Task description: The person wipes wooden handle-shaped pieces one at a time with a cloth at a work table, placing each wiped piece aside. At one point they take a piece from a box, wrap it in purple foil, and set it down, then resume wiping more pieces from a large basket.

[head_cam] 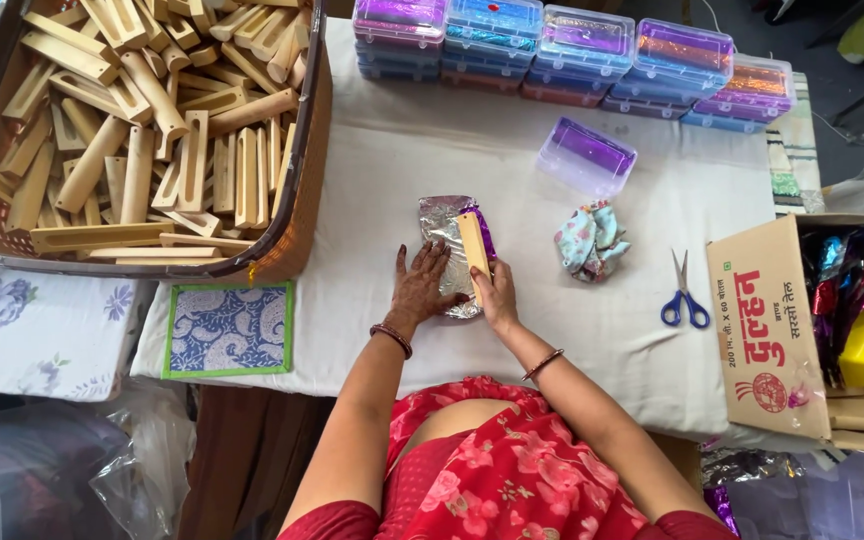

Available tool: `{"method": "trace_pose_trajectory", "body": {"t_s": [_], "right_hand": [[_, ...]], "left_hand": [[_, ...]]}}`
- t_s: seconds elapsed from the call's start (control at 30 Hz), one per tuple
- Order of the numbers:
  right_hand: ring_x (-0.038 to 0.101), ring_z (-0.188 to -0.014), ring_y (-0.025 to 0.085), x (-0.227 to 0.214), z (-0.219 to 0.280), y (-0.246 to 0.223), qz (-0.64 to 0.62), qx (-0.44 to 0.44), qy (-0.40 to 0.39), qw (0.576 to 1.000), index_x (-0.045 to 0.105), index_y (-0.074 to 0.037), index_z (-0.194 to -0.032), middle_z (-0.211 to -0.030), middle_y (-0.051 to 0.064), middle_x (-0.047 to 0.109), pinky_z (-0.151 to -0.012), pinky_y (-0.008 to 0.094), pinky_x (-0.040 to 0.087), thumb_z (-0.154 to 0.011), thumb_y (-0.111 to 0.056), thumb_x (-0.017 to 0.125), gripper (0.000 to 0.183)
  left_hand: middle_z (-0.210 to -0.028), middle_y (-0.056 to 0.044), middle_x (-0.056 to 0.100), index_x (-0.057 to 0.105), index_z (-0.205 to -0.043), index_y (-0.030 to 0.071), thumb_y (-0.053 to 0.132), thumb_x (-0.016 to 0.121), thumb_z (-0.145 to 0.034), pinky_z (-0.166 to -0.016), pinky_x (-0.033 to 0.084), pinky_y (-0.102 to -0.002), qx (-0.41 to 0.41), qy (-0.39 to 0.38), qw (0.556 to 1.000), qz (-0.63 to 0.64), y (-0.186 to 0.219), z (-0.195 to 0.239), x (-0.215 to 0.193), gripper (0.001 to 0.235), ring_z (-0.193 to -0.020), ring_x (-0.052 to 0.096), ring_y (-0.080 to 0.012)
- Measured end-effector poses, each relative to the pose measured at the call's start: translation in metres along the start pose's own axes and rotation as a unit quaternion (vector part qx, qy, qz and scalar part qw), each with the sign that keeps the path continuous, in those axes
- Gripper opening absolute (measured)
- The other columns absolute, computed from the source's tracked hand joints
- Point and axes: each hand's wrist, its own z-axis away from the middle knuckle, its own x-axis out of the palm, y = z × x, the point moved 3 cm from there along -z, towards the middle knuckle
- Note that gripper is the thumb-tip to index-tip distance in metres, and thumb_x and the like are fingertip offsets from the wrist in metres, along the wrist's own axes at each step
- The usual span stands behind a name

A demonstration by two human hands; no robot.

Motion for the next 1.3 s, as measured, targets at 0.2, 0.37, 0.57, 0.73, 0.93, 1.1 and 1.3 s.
{"method": "trace_pose_trajectory", "body": {"t_s": [0.2,0.37,0.57,0.73,0.93,1.1,1.3], "right_hand": [[0.052,-0.123,0.042,0.015,0.021,-0.034,0.370,-0.254,0.181,0.875,0.061,-0.001,-0.124,-0.142,0.026,0.047,-0.102,0.044,0.042,-0.108,-0.043,0.065,0.046],[0.060,-0.103,0.027,0.013,0.031,-0.048,0.227,-0.105,-0.070,0.966,0.058,-0.002,-0.115,-0.112,0.011,0.056,-0.091,0.040,0.053,-0.095,-0.050,0.056,0.053],[0.055,-0.110,0.031,-0.005,0.025,-0.047,0.420,-0.216,-0.051,0.880,0.056,0.001,-0.114,-0.117,0.018,0.059,-0.099,0.043,0.050,-0.101,-0.041,0.059,0.044],[0.053,-0.122,0.038,-0.007,0.024,-0.034,0.456,-0.307,0.012,0.835,0.055,0.002,-0.112,-0.129,0.027,0.056,-0.105,0.047,0.046,-0.095,-0.039,0.062,0.045],[0.059,-0.112,0.040,-0.025,0.003,-0.055,0.255,-0.129,0.054,0.957,0.028,-0.003,-0.133,-0.138,0.031,0.050,-0.090,0.049,0.054,-0.100,-0.049,0.059,0.065],[0.068,-0.093,0.028,-0.038,-0.010,-0.060,0.219,-0.088,0.079,0.969,0.050,0.003,-0.128,-0.127,0.021,0.051,-0.079,0.040,0.063,-0.097,-0.050,0.058,0.062],[0.067,-0.104,0.029,-0.052,-0.016,-0.055,0.417,-0.189,-0.075,0.886,0.064,-0.005,-0.127,-0.114,0.011,0.065,-0.099,0.041,0.056,-0.082,-0.035,0.080,0.057]], "left_hand": [[-0.171,0.000,0.015,0.020,-0.161,0.016,0.088,0.050,-0.075,-0.122,-0.005,-0.059,0.023,0.005,1.000,-0.004,-0.008,-0.002,0.018,0.116,-0.156,0.006,-0.0176],[-0.170,-0.007,0.016,0.021,-0.162,0.017,0.086,0.041,-0.087,-0.125,-0.007,-0.060,0.017,-0.052,0.998,-0.028,-0.007,-0.007,0.024,0.103,-0.159,0.003,-0.0210],[-0.170,-0.008,0.017,0.021,-0.162,0.013,0.083,0.047,-0.086,-0.123,-0.006,-0.060,0.021,-0.010,0.999,-0.036,-0.010,-0.009,0.031,0.107,-0.157,0.005,-0.0200],[-0.170,-0.002,0.018,0.021,-0.162,0.017,0.083,0.048,-0.083,-0.124,-0.006,-0.060,0.022,-0.007,1.000,-0.013,-0.005,-0.004,0.020,0.107,-0.158,0.004,-0.0183],[-0.172,0.002,0.009,0.018,-0.163,0.019,0.088,0.045,-0.079,-0.123,-0.007,-0.061,0.029,-0.009,0.999,-0.019,-0.003,-0.003,0.015,0.112,-0.157,0.003,-0.0158],[-0.172,0.001,0.007,0.013,-0.164,0.017,0.093,0.045,-0.073,-0.124,-0.007,-0.062,0.029,-0.017,0.999,-0.016,-0.008,-0.013,0.021,0.122,-0.158,0.001,-0.0161],[-0.171,-0.010,0.013,0.012,-0.163,0.009,0.101,0.058,-0.054,-0.126,-0.006,-0.057,0.003,0.001,0.999,0.041,-0.015,-0.015,0.025,0.150,-0.159,0.005,-0.0230]]}}
